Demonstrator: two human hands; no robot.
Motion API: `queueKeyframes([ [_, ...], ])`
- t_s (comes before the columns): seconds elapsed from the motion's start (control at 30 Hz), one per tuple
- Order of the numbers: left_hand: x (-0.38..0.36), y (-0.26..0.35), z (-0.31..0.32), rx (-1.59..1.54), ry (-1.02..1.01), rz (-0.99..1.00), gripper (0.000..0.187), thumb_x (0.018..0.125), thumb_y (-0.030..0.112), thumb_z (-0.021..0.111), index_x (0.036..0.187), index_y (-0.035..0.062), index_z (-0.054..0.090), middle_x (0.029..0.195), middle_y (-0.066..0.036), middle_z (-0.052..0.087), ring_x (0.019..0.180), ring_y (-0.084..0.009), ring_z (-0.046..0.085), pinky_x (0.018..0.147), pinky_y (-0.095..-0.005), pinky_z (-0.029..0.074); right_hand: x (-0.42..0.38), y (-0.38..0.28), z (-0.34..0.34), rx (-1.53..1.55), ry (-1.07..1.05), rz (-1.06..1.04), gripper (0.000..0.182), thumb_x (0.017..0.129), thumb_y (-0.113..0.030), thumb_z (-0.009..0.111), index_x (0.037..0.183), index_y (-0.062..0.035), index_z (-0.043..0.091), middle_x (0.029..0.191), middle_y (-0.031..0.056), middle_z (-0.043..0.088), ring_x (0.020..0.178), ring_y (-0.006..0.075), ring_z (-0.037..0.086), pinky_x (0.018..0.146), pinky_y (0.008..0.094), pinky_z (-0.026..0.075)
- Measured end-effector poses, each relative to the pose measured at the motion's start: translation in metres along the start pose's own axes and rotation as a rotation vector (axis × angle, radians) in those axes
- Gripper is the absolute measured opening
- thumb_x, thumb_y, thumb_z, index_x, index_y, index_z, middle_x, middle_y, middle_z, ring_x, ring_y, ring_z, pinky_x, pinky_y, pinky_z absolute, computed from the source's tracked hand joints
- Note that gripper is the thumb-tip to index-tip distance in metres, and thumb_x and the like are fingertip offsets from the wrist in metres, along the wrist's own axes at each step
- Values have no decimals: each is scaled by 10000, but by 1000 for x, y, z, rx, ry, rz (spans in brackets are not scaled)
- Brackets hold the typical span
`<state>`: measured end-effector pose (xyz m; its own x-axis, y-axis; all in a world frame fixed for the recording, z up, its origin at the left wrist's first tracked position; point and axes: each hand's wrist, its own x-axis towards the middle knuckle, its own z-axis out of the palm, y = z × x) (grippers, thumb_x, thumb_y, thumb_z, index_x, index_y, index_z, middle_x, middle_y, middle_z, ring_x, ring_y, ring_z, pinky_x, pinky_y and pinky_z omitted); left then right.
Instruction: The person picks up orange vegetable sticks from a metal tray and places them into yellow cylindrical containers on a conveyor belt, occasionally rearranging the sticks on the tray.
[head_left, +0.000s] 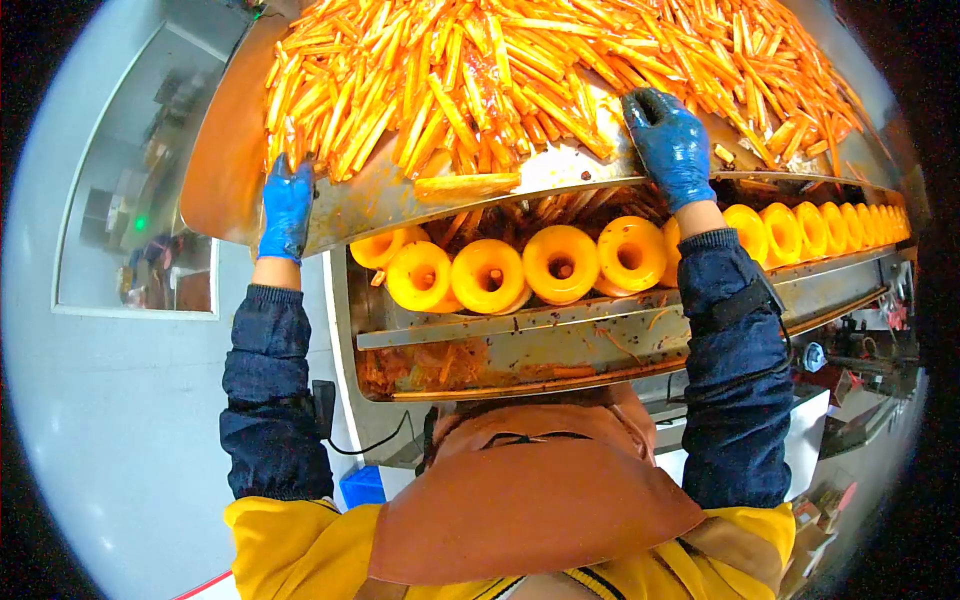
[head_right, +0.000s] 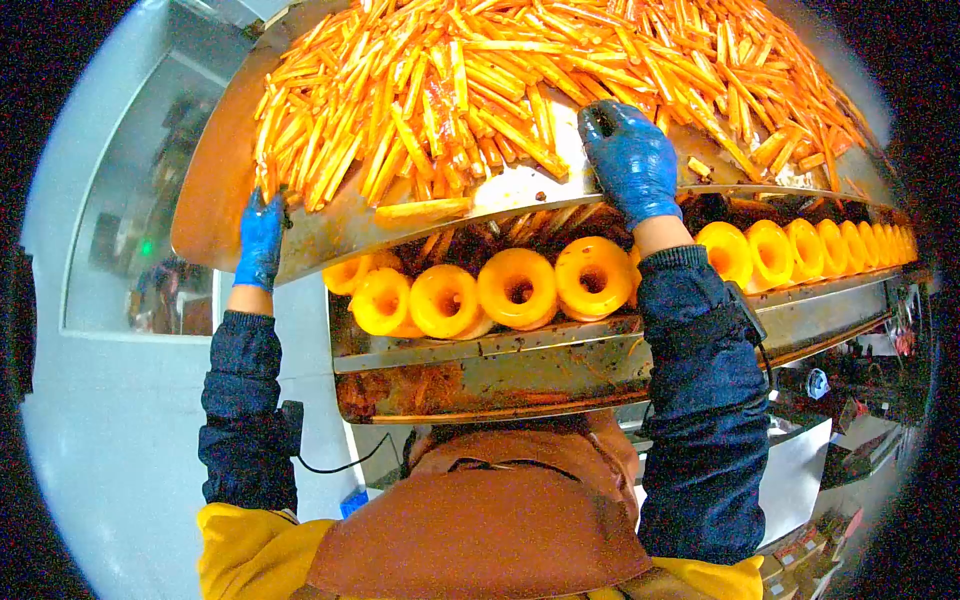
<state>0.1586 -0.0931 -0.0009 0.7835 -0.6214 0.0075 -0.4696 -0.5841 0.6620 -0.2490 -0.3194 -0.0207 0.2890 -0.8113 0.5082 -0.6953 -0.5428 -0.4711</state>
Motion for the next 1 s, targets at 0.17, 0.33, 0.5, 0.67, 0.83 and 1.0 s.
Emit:
queueKeyframes([
  [0.17, -15, 72, 37, 413, 48, 442, 546, 790, 341, 628, 1179, -36, 551, 1079, -280, 597, 1019, -343, 602, 850, -382, 484, 1, -3, -2, 11, -36, 22, 296, 857, -366, 550, 955, -119, 679, 998, 122, 652, 904, 304, 625, 804, 388, 494],
  [0.33, 3, 81, 45, 654, -198, 430, 550, 753, 322, 644, 1141, -59, 567, 1032, -246, 631, 951, -322, 629, 815, -382, 491, 0, -4, -3, 33, -19, 21, 289, 845, -337, 600, 982, -93, 675, 994, 129, 653, 902, 303, 626, 797, 376, 492],
  [0.5, -30, 53, 7, -548, -271, 177, 382, 816, 247, 619, 1107, 0, 613, 1033, -88, 631, 980, -170, 580, 860, -304, 452, 0, 0, 1, 16, -9, -1, 307, 848, -354, 593, 985, -92, 675, 993, 133, 652, 905, 304, 625, 799, 373, 492],
  [0.67, -129, 45, -6, -862, -238, 68, 340, 821, 169, 631, 1109, -4, 576, 1042, -95, 612, 977, -199, 584, 876, -321, 463, 0, -1, -1, 36, -42, 18, 299, 856, -368, 547, 967, -123, 678, 1003, 123, 651, 912, 305, 623, 815, 388, 491],
  [0.83, -175, 16, 26, -606, -346, -32, 295, 813, 173, 679, 1060, 35, 593, 935, -56, 638, 840, -163, 608, 753, -290, 490, 0, 0, 1, 20, -32, 7, 304, 857, -374, 536, 975, -132, 677, 1011, 121, 650, 919, 305, 621, 820, 394, 489],
  [1.0, -187, 16, 40, -677, -297, -17, 319, 863, 192, 640, 1124, 24, 568, 1003, -49, 621, 905, -143, 589, 806, -283, 473, 1, -2, -3, -15, -35, 20, 320, 859, -384, 528, 981, -127, 674, 1009, 122, 650, 921, 307, 620, 820, 394, 489],
])
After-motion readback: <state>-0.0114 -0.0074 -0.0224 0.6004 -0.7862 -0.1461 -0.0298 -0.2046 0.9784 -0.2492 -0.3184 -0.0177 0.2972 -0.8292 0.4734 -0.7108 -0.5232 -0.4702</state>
